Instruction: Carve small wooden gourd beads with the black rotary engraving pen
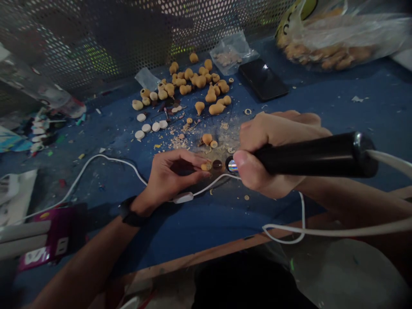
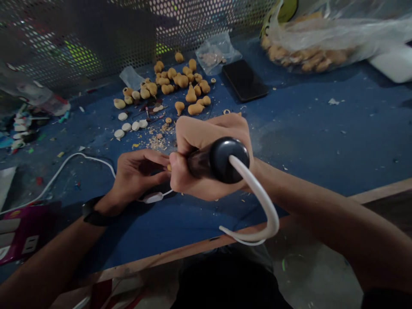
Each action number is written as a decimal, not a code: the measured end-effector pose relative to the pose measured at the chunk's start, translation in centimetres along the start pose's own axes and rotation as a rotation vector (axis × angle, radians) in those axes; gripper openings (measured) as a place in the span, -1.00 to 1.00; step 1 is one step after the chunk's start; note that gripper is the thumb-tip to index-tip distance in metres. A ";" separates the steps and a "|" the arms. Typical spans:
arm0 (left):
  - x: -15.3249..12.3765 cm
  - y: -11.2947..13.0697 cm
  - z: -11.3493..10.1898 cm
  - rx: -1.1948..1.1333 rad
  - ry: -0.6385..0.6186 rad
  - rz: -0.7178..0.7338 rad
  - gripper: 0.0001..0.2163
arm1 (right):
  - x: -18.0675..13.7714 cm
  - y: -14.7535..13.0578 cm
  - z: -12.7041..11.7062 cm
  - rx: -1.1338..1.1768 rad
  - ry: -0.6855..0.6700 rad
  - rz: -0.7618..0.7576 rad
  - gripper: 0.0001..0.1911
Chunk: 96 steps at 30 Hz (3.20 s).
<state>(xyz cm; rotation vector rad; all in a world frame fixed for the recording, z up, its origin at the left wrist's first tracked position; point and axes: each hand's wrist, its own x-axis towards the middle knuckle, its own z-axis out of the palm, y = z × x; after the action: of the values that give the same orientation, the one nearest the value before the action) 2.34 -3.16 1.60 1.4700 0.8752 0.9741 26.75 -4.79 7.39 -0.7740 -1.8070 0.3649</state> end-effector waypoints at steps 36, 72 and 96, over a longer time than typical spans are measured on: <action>0.0 -0.8 0.0 0.049 0.014 0.049 -0.68 | -1.0 1.0 0.4 -0.156 0.016 -0.209 -0.71; 0.2 -0.6 0.4 0.000 0.030 0.074 -0.71 | -0.6 1.3 0.3 -0.145 0.017 -0.238 -0.71; 0.1 -0.8 0.2 0.043 0.004 0.048 -0.69 | -0.7 0.9 0.4 -0.135 0.002 -0.186 -0.70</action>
<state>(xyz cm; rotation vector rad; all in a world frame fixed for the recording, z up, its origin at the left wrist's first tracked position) 2.56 -3.05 0.78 1.5324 0.8722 0.9995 26.84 -4.48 6.21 -0.6908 -1.8991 0.1211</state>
